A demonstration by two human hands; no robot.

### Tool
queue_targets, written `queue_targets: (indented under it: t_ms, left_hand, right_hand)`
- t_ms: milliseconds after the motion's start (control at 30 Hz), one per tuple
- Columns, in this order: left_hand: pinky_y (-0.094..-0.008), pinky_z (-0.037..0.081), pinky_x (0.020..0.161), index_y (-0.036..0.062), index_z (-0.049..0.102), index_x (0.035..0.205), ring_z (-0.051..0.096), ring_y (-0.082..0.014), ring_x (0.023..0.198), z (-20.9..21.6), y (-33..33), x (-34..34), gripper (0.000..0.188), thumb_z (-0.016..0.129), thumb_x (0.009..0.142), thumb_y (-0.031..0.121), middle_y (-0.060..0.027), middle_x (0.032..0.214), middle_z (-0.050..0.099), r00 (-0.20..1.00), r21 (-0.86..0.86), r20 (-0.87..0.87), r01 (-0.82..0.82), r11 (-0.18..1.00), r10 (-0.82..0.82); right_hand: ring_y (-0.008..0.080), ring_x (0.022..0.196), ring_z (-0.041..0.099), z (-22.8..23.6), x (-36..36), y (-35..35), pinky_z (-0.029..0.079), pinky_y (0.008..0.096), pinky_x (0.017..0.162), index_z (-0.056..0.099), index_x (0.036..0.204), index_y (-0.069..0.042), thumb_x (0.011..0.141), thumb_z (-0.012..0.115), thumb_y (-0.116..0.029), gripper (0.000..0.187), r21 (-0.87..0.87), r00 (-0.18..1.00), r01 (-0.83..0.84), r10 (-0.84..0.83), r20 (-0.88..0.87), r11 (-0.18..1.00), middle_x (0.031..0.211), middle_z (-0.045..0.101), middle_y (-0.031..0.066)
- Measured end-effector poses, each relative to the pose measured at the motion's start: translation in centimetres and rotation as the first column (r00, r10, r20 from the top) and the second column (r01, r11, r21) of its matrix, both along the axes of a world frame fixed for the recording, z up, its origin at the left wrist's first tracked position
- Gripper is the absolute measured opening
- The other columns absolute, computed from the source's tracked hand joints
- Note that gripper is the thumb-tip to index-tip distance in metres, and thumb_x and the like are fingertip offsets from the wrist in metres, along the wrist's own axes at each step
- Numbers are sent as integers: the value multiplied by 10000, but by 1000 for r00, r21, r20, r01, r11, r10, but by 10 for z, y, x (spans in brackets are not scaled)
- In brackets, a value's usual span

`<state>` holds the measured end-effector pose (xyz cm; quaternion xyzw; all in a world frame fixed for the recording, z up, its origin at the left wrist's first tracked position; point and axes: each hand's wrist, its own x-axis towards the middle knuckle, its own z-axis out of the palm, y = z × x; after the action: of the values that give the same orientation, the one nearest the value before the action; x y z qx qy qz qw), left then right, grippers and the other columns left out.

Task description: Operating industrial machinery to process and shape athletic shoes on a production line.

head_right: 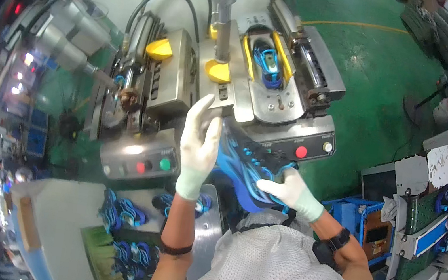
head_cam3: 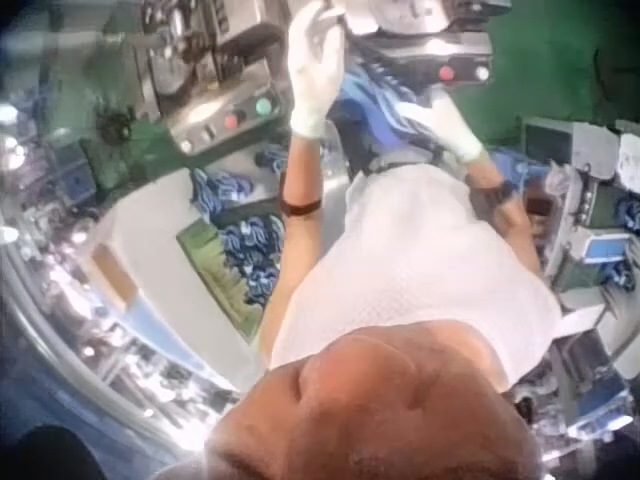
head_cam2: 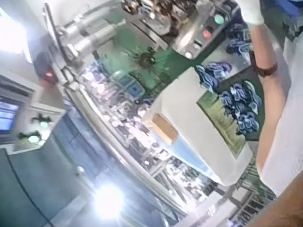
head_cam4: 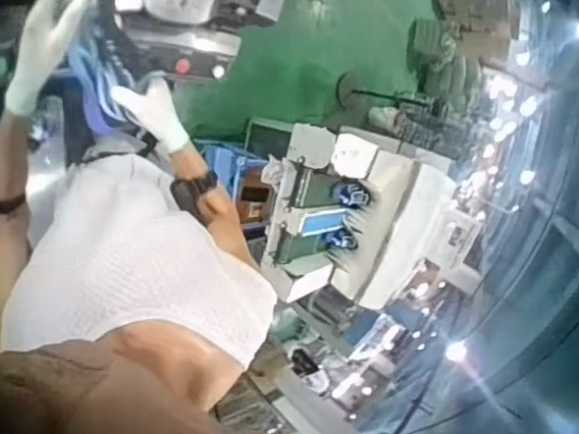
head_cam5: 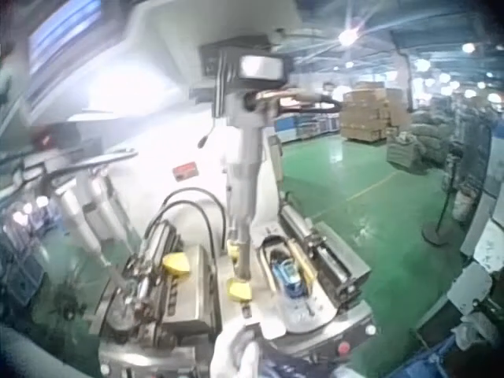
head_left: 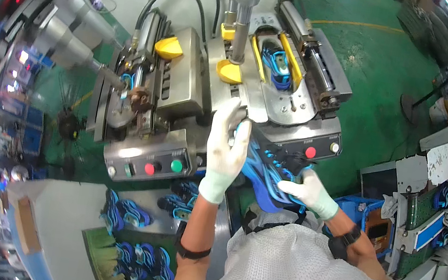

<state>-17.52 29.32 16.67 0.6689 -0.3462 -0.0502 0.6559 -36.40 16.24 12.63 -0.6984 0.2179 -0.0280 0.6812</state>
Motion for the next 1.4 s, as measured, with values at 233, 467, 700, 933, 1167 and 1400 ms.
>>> queue_targets:
  t_ms: [233,467,700,933,1167,1400]
  left_hand:
    - [-455,386,1109,-63,318,1483,456,-402,1342,-119,-247,121,746,662,939,315,-307,1434,444,971,402,108,-240,883,215]
    - [-469,412,1084,-76,100,1532,495,-467,1276,-177,-308,148,908,665,879,203,-337,1368,447,935,651,185,-348,675,303]
    - [-322,502,863,-37,472,1344,590,-159,1035,-103,-183,146,505,652,896,110,-103,1199,617,837,135,-542,173,976,-74]
    - [-262,460,860,8,458,1414,528,-125,987,-28,54,0,519,600,928,121,-61,1266,546,774,136,-634,126,983,-12]
    - [-341,478,929,-57,533,1296,590,-246,1046,-54,229,-164,475,665,907,181,-154,1189,612,572,533,-555,-313,786,604]
    - [-402,372,1094,-78,403,1400,511,-332,1246,-171,296,-263,549,628,937,114,-219,1332,527,169,677,-165,-697,236,972]
  right_hand:
    - [177,1128,586,-5,-86,-63,457,340,1002,510,1392,35,834,641,-98,588,376,796,486,-577,181,789,1292,615,82]
    - [183,1156,583,-27,-112,-74,434,344,1028,503,1416,38,794,713,-176,690,394,733,603,-677,70,694,1294,618,82]
    - [162,983,638,19,-31,-105,500,332,911,614,1223,60,827,666,-88,426,239,779,556,-600,184,796,1132,679,82]
    - [174,855,677,26,164,-212,576,311,762,484,1279,50,871,744,-100,506,337,966,169,-223,130,926,1048,680,109]
    - [417,1047,664,-151,348,-255,535,431,892,642,1056,84,758,702,-314,501,-845,894,205,-446,-44,494,1063,678,284]
    - [152,602,611,-136,341,-256,453,345,556,700,803,-29,814,690,-218,189,-627,999,-24,-3,-42,779,713,656,31]
